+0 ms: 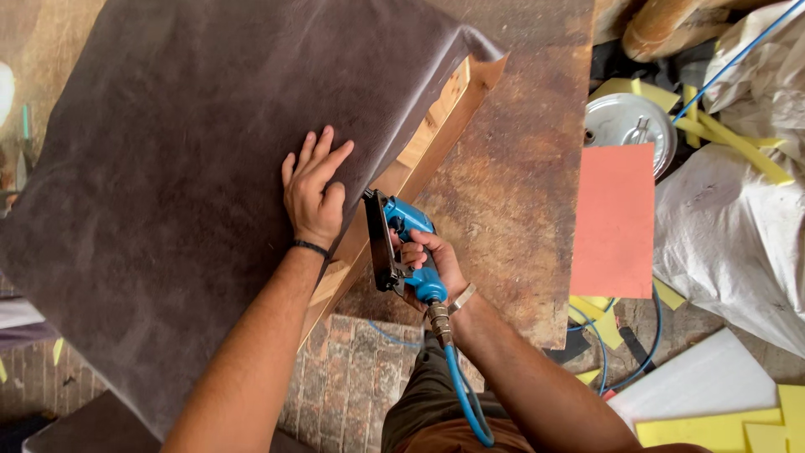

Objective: The person fits a brown fabric cover over a wooden frame with yellow foam padding. They smooth the fabric and use a pneumatic staple gun to secure the fabric to the underside of the frame, working around the edges and corners.

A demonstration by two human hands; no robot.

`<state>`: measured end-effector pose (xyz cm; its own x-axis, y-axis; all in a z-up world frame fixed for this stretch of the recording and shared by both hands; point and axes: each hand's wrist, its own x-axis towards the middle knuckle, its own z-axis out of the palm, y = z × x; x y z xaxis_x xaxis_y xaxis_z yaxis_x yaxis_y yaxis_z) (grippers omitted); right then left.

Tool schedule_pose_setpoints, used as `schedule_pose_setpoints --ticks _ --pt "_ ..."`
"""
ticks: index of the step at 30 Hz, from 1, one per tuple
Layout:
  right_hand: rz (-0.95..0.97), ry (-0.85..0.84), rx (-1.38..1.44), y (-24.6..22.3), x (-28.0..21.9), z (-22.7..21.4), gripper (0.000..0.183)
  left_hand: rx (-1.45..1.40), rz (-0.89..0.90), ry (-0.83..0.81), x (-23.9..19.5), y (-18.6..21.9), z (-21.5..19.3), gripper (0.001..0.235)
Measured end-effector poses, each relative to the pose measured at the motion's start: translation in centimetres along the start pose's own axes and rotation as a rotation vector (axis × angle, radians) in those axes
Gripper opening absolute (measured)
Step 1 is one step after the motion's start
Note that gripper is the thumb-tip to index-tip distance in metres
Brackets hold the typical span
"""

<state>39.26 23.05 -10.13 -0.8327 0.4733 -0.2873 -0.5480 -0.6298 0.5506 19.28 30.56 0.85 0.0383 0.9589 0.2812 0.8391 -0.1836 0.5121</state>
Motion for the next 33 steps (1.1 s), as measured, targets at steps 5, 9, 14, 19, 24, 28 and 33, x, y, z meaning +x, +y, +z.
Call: schedule_pose_setpoints --ticks 5,9,14,19,24,28,33 --pt "0.052 0.002 0.032 1.6 0.8 -2.0 0.029 -0.069 -0.015 -0.03 0.5 -0.7 -0.2 0.059" --pt "0.138 0.041 -0.005 3.2 0.4 -3.5 0.026 -0.141 -0.033 -0.087 0.4 -1.2 -0.6 0.06" --pt "0.184 0.112 -0.12 5.9 0.1 -4.3 0.027 -0.237 -0.096 -0.178 0.9 -1.3 -1.5 0.062" --pt "0.18 0.12 -0.244 7.0 -0.3 -3.5 0.024 -0.292 -0.093 -0.19 0.9 -1.6 -1.6 0.062" --pt "0.059 0.252 -0.79 6.9 -0.8 -0.7 0.027 -0.27 -0.076 -0.186 0.9 -2.0 -1.3 0.063" --pt "-0.086 0.36 -1.049 8.0 -1.5 0.6 0.014 -0.271 -0.06 -0.179 0.7 -2.1 -1.0 0.063" --pt "-0.199 0.346 -1.211 9.0 -1.8 0.9 0.017 -0.236 -0.059 -0.164 0.9 -2.2 -0.7 0.063"
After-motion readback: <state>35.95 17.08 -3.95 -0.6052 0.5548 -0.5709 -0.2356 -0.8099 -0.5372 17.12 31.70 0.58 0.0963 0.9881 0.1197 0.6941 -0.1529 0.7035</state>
